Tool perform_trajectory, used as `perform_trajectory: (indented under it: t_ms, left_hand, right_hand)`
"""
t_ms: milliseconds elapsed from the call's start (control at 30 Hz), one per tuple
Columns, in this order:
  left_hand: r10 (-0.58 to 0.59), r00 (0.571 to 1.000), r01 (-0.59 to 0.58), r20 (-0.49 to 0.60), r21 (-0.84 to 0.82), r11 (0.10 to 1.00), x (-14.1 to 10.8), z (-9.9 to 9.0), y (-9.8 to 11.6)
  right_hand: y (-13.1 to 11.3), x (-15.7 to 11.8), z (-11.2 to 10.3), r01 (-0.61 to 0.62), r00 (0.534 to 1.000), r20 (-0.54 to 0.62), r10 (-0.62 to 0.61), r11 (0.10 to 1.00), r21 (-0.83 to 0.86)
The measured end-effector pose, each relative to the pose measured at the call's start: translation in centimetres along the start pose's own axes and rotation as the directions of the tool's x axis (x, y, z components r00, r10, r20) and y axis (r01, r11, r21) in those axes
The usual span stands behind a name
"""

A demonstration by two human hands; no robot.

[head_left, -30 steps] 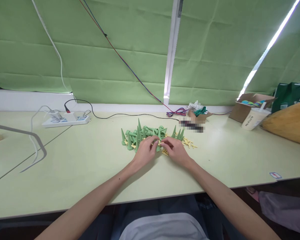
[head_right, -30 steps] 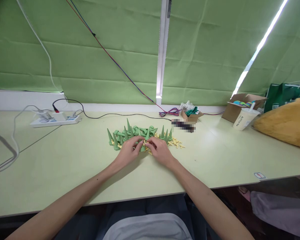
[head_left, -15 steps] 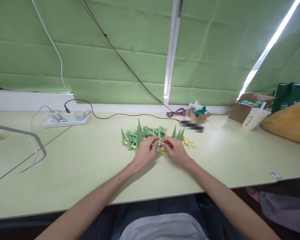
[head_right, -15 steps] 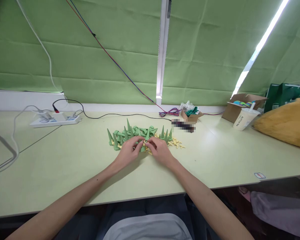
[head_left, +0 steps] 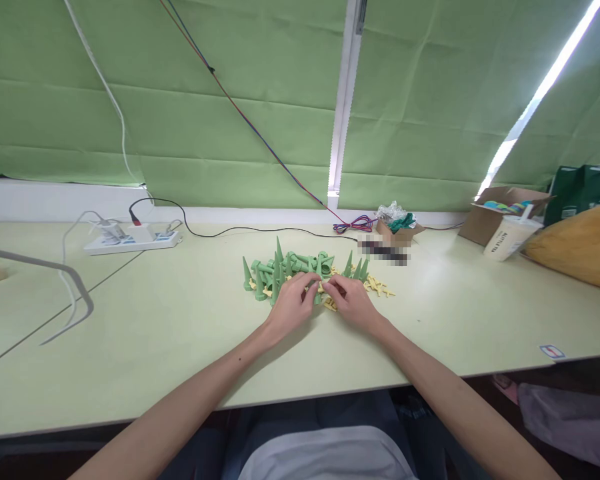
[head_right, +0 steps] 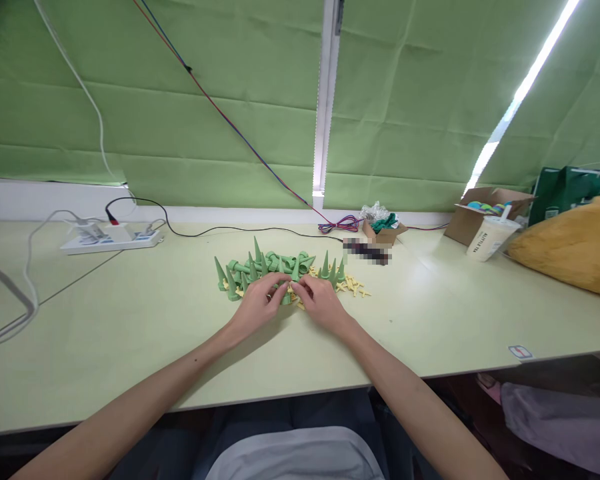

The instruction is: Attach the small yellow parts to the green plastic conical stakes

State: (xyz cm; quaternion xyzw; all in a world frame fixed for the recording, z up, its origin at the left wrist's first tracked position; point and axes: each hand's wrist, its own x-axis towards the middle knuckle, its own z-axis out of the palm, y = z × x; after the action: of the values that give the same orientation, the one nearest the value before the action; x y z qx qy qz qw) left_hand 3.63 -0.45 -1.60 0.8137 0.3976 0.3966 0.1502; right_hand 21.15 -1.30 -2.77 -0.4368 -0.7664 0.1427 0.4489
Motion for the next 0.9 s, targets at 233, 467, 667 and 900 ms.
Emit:
perform_trajectory:
  t_ms: [233,467,667,900]
  left_hand:
    - [-0.07,0.997,0.072,0.041,-0.054,0.996,0.21,-0.17,0.18]
    - [-0.112,0.992,0.116,0.057,-0.08,0.99,0.25,-0.23,0.17]
    - [-0.062,0.997,0.064,0.034,-0.057,0.996,0.12,-0.17,0.26]
    - [-0.015,0.999,0.017,0.048,-0.042,0.999,0.05,-0.14,0.6]
  right_hand:
    - [-0.12,-0.03,-0.09,0.021,1.0,0.005,-0.021,1.0,-0.01]
    - [-0.32,-0.03,-0.15,0.018,1.0,0.022,-0.018,1.0,0.007]
    - [-0.09,0.07,-0.06,0.018,1.0,0.006,-0.017,0.999,-0.03]
    - [0.45,0.08,0.2,-0.004,1.0,0.025,0.006,0.998,-0.061]
